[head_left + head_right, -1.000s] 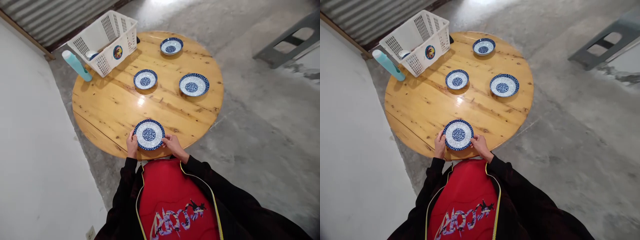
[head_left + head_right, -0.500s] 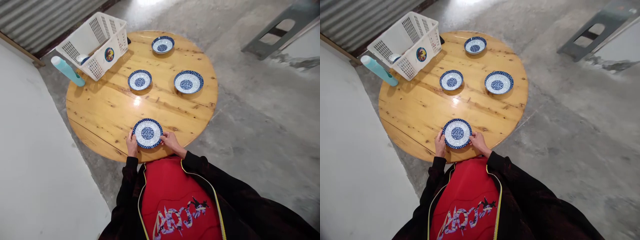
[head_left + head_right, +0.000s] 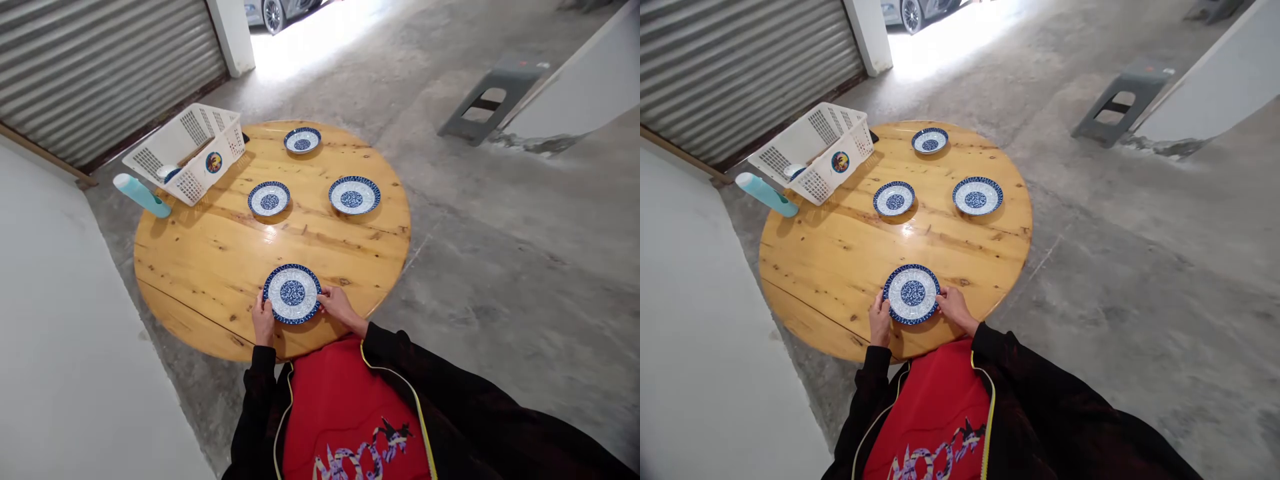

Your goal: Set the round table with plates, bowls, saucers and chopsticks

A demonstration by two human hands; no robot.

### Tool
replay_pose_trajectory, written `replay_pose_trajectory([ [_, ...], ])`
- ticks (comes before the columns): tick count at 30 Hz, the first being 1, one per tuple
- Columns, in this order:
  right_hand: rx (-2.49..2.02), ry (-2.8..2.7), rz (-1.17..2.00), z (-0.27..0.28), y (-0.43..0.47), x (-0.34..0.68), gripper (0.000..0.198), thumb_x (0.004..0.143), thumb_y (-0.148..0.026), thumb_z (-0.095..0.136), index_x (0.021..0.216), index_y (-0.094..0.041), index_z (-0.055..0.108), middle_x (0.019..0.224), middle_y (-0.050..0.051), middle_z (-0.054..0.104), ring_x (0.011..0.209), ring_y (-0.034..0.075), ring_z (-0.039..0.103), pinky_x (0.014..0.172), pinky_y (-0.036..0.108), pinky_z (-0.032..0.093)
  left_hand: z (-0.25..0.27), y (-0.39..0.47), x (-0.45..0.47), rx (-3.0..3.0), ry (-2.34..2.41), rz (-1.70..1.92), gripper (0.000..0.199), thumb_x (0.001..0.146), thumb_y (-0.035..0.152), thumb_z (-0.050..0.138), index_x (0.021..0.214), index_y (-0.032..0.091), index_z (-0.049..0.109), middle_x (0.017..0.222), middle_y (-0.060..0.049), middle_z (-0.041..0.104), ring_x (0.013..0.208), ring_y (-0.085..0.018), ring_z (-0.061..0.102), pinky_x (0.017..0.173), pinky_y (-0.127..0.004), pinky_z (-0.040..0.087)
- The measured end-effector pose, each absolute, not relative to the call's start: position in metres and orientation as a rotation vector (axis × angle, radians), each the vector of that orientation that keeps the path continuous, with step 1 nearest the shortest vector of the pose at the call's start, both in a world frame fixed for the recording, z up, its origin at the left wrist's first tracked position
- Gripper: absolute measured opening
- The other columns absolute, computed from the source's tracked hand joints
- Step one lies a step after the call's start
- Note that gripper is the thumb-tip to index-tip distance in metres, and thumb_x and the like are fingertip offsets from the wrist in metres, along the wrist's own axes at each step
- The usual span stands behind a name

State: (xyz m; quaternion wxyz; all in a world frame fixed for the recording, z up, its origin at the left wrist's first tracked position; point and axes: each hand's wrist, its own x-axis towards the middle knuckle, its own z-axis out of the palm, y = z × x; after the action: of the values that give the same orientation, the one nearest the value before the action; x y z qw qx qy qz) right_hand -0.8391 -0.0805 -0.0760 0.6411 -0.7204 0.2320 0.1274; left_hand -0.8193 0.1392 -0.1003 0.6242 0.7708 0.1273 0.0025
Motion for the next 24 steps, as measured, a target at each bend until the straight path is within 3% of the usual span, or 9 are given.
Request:
replay_pose_trajectory([
  [7,-1.653,0.537,0.273,-0.076,-0.081,-0.842,0.01,0.07,-0.014,0.056,0.063,-0.018,0.062,0.047,-0.004,0.06,0.045,0.014,0.059,0.043,0.019,0.047,-0.097,0.135,-0.824,1.739,0.313,-0.026,0.045,0.084,0.033,0.056,0.126,0.017,0.063,0.128,-0.01,0.068,0.119,-0.023,0.062,0.109,-0.039,0.044],
  [14,-1.592,0.564,0.265,-0.081,-0.085,-0.851,0.011,0.081,-0.027,0.062,0.078,-0.017,0.064,0.055,-0.001,0.062,0.051,0.014,0.06,0.046,0.02,0.05,-0.1,0.141,-0.835,1.747,0.275,-0.013,0.043,0.086,0.034,0.056,0.124,0.015,0.063,0.128,-0.012,0.067,0.119,-0.023,0.062,0.109,-0.038,0.045],
  [19,-1.538,0.587,0.24,-0.077,-0.092,-0.864,0.02,0.084,-0.035,0.065,0.075,-0.017,0.061,0.067,0.003,0.064,0.054,0.012,0.061,0.046,0.02,0.05,-0.104,0.152,-0.846,1.749,0.405,-0.051,0.041,0.085,0.041,0.059,0.117,0.016,0.066,0.119,-0.014,0.069,0.112,-0.025,0.065,0.099,-0.039,0.053],
  [24,-1.518,0.624,0.228,-0.076,-0.098,-0.871,0.025,0.086,-0.038,0.065,0.073,-0.017,0.06,0.07,0.004,0.064,0.054,0.011,0.06,0.047,0.02,0.05,-0.099,0.158,-0.857,1.691,0.521,-0.07,0.04,0.085,0.043,0.058,0.112,0.015,0.065,0.104,-0.011,0.069,0.088,-0.021,0.069,0.083,-0.038,0.058],
])
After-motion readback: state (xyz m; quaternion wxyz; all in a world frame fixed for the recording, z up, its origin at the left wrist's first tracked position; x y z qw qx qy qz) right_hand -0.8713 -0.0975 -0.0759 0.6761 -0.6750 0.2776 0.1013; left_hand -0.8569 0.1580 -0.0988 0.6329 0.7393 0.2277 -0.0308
